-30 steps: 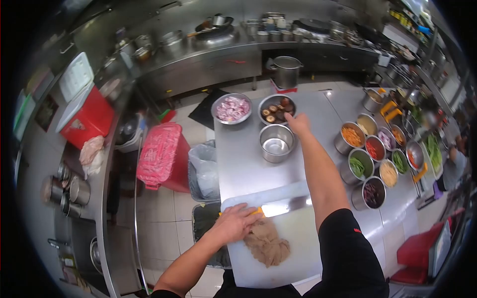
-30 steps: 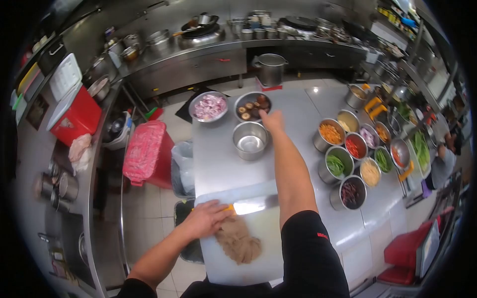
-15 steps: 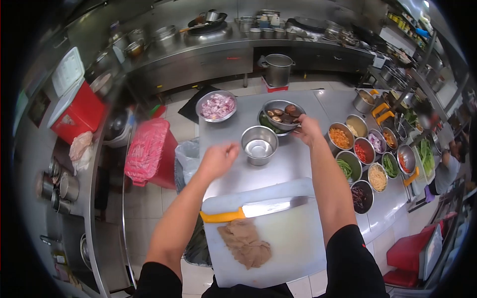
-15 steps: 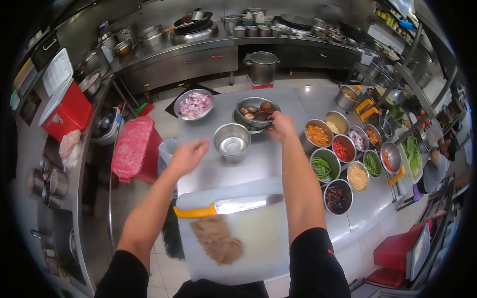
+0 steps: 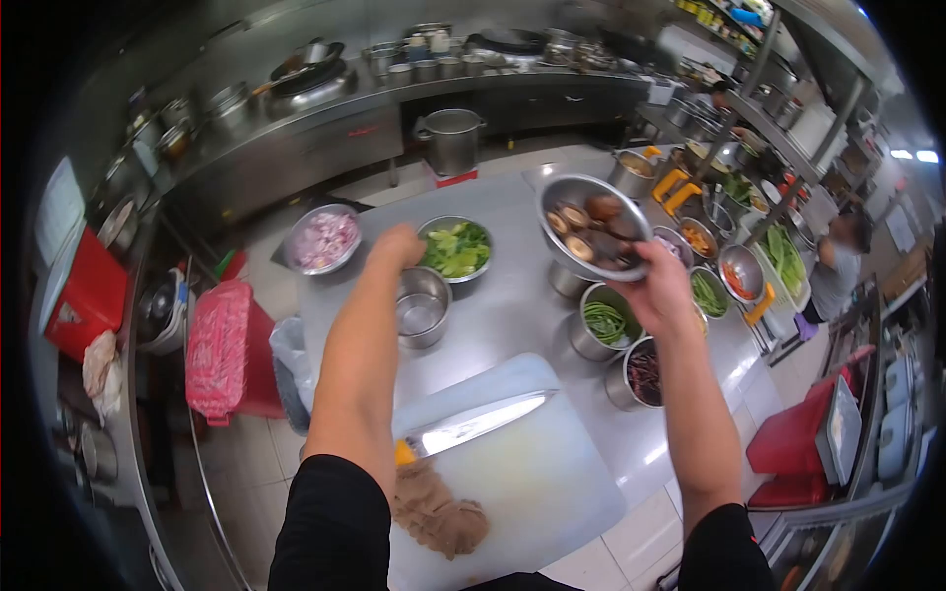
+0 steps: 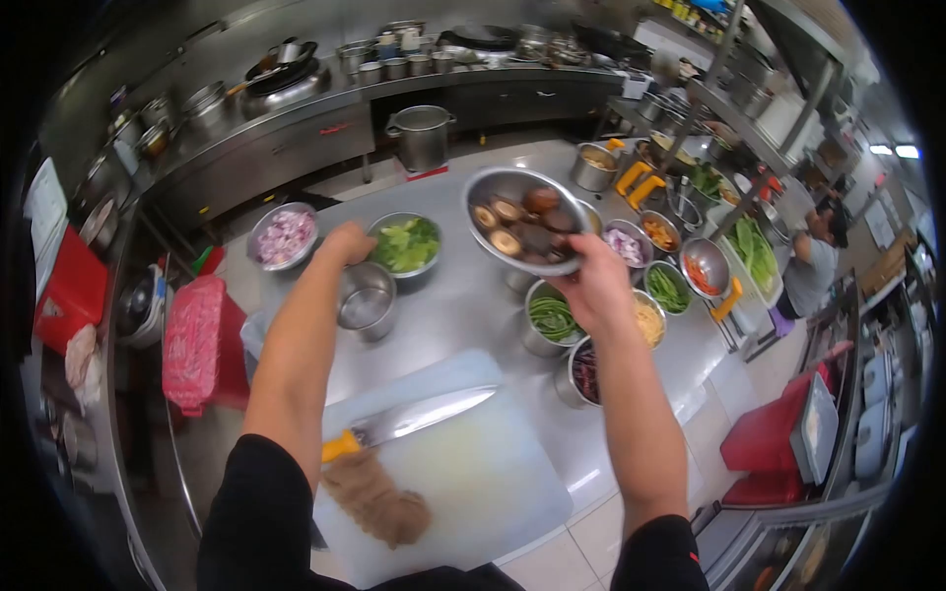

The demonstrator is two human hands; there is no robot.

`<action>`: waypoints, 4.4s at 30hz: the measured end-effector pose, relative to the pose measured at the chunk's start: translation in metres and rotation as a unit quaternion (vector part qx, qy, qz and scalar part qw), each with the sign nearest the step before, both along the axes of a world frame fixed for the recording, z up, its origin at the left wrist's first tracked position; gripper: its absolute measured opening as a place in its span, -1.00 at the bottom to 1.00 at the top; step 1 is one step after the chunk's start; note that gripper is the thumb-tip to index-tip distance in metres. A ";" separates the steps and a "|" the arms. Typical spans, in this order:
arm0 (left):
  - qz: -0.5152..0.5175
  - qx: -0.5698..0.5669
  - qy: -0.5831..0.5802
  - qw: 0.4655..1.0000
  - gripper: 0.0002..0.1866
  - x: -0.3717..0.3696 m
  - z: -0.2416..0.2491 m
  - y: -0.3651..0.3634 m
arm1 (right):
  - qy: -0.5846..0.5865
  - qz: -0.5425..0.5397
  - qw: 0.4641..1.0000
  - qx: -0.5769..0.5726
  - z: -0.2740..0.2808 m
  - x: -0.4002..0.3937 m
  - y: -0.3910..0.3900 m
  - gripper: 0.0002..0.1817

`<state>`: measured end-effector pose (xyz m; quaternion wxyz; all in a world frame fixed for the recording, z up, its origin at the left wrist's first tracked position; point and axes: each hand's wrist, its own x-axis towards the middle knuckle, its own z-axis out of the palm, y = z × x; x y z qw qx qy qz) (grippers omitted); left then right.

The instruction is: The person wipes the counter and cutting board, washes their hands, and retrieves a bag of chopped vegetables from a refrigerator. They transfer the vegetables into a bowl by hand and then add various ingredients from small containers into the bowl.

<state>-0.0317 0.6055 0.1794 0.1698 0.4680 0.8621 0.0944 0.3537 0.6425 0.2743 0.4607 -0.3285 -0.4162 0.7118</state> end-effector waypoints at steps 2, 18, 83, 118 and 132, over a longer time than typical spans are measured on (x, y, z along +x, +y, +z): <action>-0.067 -0.044 0.051 0.995 -0.52 -0.023 -0.032 0.023 | -0.001 -0.023 0.999 0.031 0.005 0.069 -0.012 -0.60; -0.116 0.211 -0.312 0.919 -0.78 0.123 0.094 -0.060 | -0.037 -0.453 0.888 -0.066 -0.132 0.329 -0.027 -0.88; 0.279 -0.182 -0.238 0.912 -0.38 0.074 -0.153 -0.888 | -0.333 0.359 0.783 0.384 -0.058 -0.253 -0.448 -0.66; 0.615 0.521 -0.077 0.588 -0.36 -0.274 -0.068 -1.405 | -0.215 0.751 0.595 0.186 -0.184 -0.756 -1.362 -0.28; 0.629 0.692 -0.245 0.256 -0.21 -0.310 -0.090 -1.374 | -0.138 0.820 0.551 -0.073 -0.153 -0.726 -1.355 -0.13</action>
